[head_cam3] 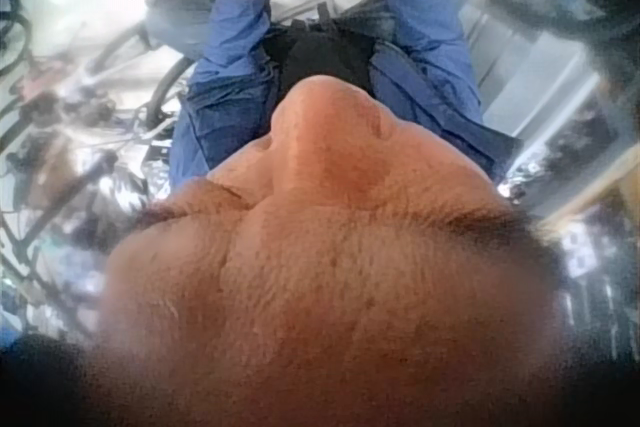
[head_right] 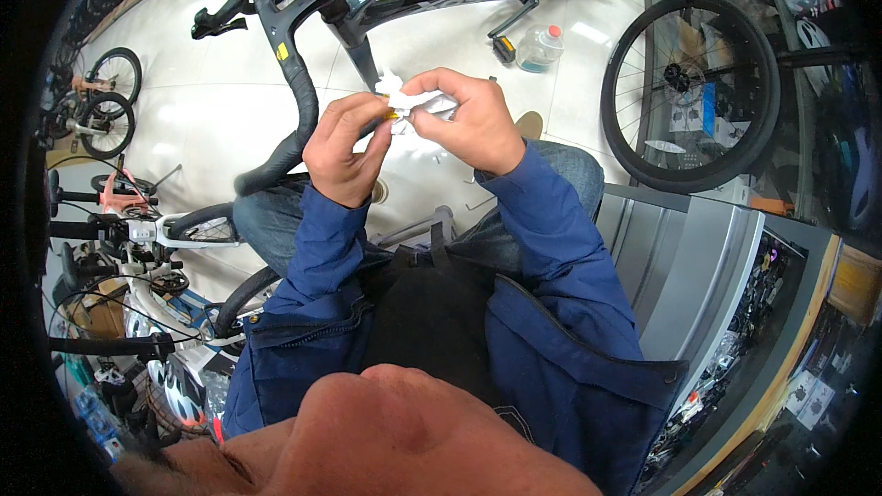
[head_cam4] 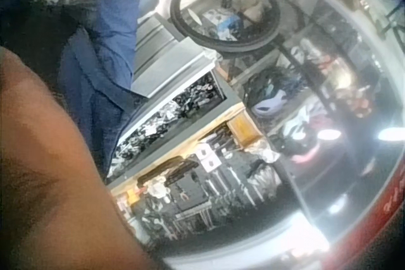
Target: The person removes the front wheel from a bicycle, then detaches the handlebar assembly from the frame. They open a drawer to retrieve a small Allen key and use it to loosen a bolt on the handlebar stem. Finally, they wipe a small yellow component with a tissue.
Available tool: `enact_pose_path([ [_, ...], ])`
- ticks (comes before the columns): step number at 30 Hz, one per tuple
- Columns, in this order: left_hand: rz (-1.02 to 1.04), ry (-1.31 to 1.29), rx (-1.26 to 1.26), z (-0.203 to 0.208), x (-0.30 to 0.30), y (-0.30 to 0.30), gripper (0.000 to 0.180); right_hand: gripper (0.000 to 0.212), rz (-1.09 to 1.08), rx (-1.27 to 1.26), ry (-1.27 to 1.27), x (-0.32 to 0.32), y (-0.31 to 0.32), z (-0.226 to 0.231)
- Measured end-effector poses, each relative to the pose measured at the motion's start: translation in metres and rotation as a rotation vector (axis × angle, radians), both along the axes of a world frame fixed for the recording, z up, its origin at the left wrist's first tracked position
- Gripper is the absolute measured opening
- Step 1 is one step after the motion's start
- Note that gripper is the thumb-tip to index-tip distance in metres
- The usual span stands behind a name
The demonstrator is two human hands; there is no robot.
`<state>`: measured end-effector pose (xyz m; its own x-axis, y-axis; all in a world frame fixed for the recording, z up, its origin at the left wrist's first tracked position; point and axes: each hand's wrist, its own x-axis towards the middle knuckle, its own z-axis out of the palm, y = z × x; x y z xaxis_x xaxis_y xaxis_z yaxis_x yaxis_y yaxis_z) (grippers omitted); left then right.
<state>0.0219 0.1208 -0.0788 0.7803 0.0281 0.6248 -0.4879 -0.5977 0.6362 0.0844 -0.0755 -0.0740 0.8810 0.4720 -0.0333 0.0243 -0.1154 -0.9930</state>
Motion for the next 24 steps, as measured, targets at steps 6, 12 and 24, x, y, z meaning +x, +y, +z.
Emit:
enact_pose_path([
  [6,-0.025,0.08,-0.129,-0.004,-0.003,-0.004,0.039,0.03,0.053,0.046,0.064,0.007,-0.006,-0.002],
  [12,-0.119,0.211,-0.345,-0.012,-0.006,-0.003,0.044,0.031,0.089,0.158,0.165,0.008,-0.008,-0.008],
  [24,-0.214,0.378,-0.967,-0.024,-0.014,-0.018,0.027,0.027,-0.035,0.137,0.117,0.001,-0.001,-0.012],
])
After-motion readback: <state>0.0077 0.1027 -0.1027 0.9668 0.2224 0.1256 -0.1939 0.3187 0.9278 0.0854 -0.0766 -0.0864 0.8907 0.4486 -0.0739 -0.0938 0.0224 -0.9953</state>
